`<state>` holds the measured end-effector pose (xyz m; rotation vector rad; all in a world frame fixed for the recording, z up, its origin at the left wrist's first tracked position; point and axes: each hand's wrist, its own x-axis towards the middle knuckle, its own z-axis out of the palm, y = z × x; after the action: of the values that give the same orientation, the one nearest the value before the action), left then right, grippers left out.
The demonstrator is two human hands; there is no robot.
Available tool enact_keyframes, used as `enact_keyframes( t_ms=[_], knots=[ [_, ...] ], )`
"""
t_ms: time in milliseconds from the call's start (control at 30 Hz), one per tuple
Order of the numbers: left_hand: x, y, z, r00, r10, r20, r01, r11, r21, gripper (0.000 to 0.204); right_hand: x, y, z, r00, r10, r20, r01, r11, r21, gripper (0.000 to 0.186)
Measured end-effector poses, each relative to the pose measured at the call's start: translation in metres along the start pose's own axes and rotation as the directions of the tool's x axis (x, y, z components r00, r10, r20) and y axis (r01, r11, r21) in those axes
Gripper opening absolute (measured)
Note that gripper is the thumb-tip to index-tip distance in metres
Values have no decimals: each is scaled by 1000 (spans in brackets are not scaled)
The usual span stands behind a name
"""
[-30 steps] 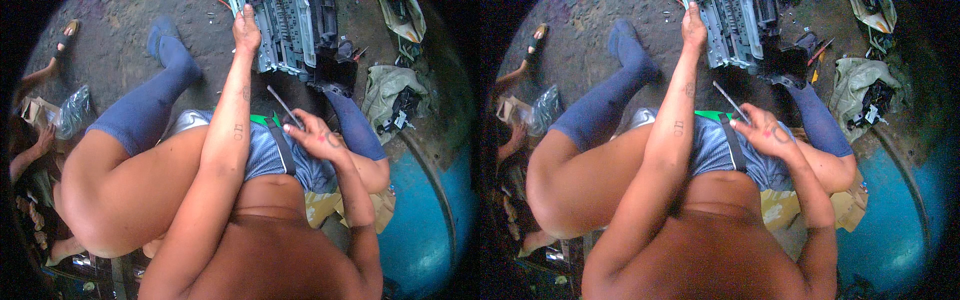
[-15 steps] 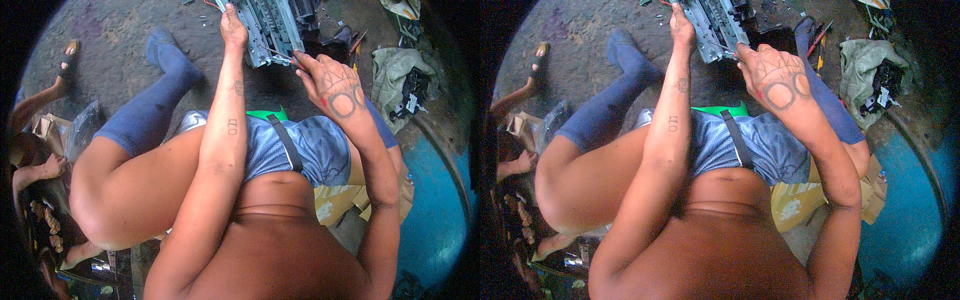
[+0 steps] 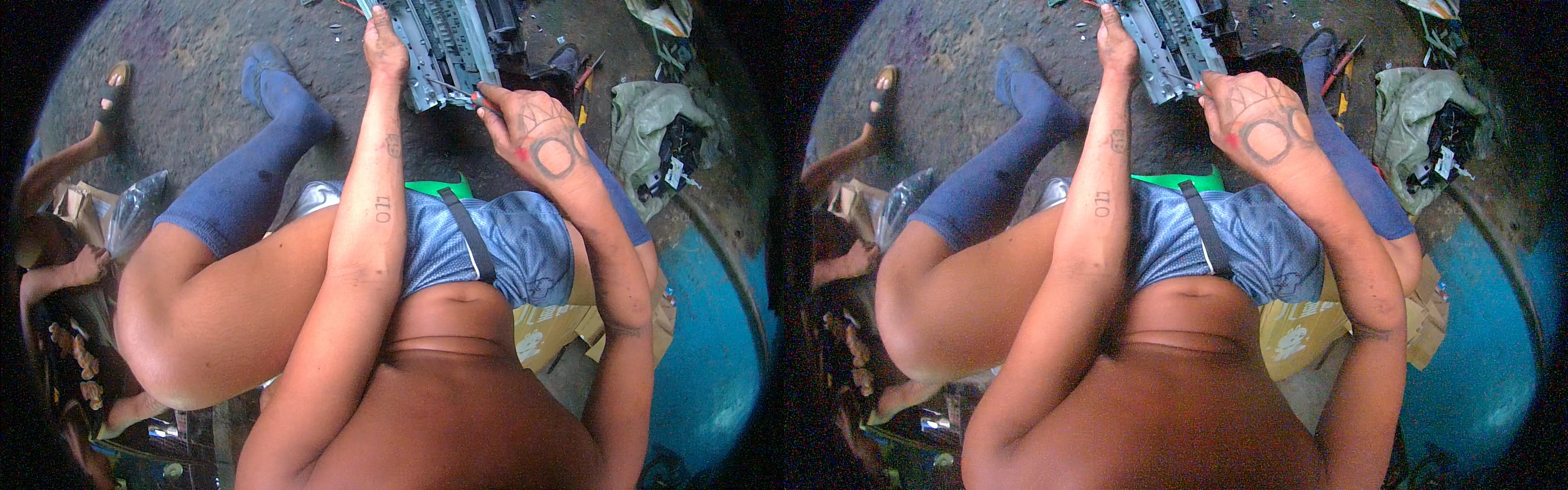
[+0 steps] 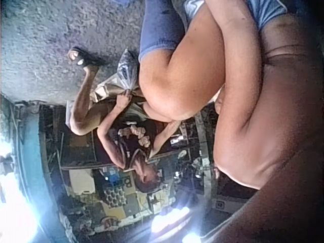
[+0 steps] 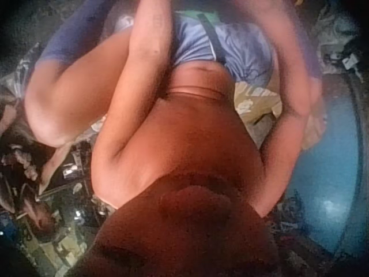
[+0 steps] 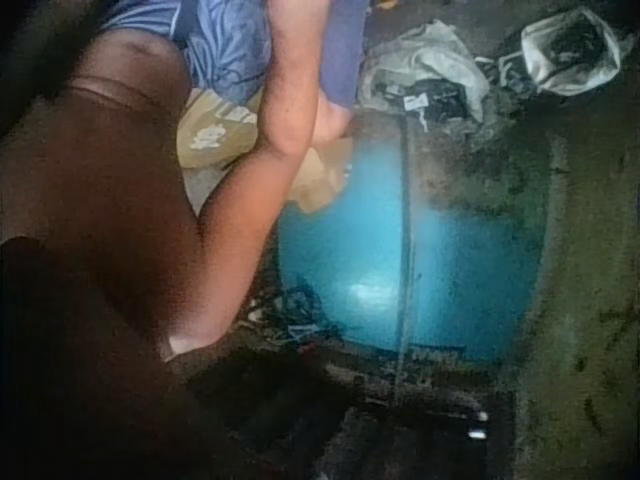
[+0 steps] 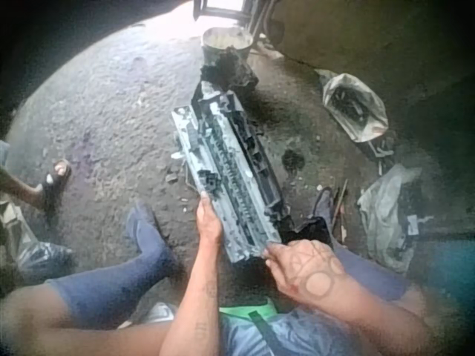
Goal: The person sits on the floor and disassembles a white electronic device using a screwdriver and pliers. They remove internal components, place them into a bag, and wipe the device with a red cloth.
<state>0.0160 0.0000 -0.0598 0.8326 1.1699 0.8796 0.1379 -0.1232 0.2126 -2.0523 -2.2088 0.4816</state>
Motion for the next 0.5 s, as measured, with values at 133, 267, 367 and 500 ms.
enact_keyframes(
  t_ms=[133, 267, 367, 500],
  knots=[
    [-1, 2, 0, 1000, 9, -27, -9, 1000, 5, 72, 0, 0, 0, 1000, -14, -8, 14, 1000, 8, 33],
    [-4, 7, 3, 999, -20, -36, 23, 997, 74, 72, 0, 2, 1, 999, 27, 37, -28, 1000, 10, 33],
    [-3, 7, 1, 999, -17, -40, 21, 994, 106, 72, 4, 1, -2, 995, 52, 82, -54, 998, 23, 34],
    [-4, 8, 4, 998, -18, -54, 23, 996, 90, 71, 6, 2, -7, 992, 76, 98, -80, 996, 33, 28]
  ],
)
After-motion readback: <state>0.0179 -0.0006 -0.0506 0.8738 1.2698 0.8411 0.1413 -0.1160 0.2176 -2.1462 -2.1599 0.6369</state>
